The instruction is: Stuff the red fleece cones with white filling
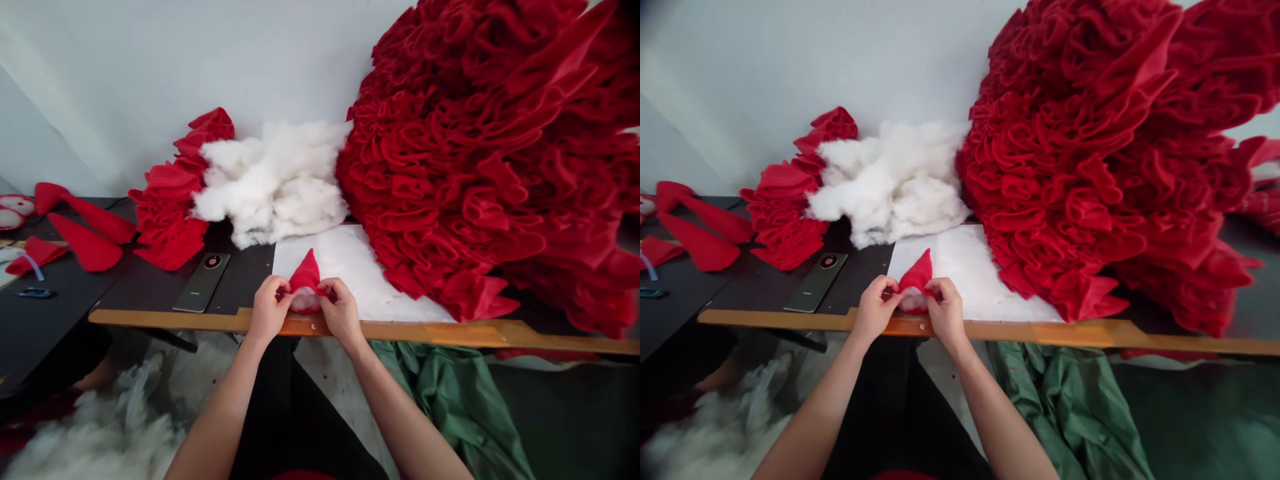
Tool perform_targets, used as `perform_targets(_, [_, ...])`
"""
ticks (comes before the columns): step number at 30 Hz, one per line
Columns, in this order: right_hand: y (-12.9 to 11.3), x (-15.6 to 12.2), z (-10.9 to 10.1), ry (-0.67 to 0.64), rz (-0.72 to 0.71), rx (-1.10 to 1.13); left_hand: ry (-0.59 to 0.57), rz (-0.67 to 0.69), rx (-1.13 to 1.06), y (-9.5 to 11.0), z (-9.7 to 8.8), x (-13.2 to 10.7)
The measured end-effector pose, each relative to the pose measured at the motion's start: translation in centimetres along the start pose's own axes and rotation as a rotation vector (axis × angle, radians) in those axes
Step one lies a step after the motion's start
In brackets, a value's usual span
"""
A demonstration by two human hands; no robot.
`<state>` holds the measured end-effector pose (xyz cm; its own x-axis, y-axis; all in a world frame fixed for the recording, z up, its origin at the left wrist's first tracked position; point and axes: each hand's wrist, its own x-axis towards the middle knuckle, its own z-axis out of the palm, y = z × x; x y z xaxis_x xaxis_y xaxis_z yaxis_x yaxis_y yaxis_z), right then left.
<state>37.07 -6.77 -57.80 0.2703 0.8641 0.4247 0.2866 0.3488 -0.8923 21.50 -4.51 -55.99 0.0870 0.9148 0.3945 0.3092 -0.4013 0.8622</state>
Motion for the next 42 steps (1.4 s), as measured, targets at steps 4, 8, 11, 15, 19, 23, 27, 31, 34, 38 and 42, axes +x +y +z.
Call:
perform_targets(4, [-0.3, -0.3, -0.5, -0.012, -0.033, -0.054, 0.044, 0.106, 0.132, 0.3, 0.3, -0.1])
perform_targets(8, [-1.0, 0.6, -0.4, -0.084, -0.153, -0.08, 0.016, 0.107, 0.102, 0.5, 0.8, 0.0])
perform_targets(11, [-1.0, 1.2, -0.1, -0.124, -0.185, -0.072, -0.025, 0.102, 0.089, 0.5, 1.0, 0.3])
perform_targets(15, [-1.0, 0.5, -0.4, 0.027, -0.27, -0.131, -0.015, 0.076, 0.121, 0.3, 1.1, 0.4])
perform_targets(19, [-1.3, -0.9, -0.8, -0.024, -0.422, -0.305, 0.059, -0.012, 0.047, 0.3, 1.2, 0.1])
perform_targets(23, [-1.1, -1.1, -0.1, -0.083, -0.416, -0.414, 0.025, 0.017, -0.022, 0.8, 1.3, 0.0])
perform_targets(27, [-0.8, -0.7, 0.6, -0.072, -0.37, -0.428, -0.025, 0.038, -0.025, 1.0, 1.2, -0.1])
perform_targets(31, [-0.7, -0.8, -0.3, -0.071, -0.345, -0.317, -0.104, 0.013, -0.124, 0.7, 0.3, -0.6])
perform_targets(34, [-0.5, -0.7, -1.2, -0.024, -0.245, -0.143, -0.179, -0.025, -0.2, 0.4, -0.8, -0.7])
perform_targets(38, [-0.2, 0.9, -1.7, -0.072, -0.038, 0.01, -0.158, -0.062, -0.165, 0.2, -1.1, 0.1])
perform_targets(42, [-0.3, 2.9, -1.3, -0.269, -0.078, -0.078, -0.096, -0.003, -0.071, 0.2, 0.2, 0.8])
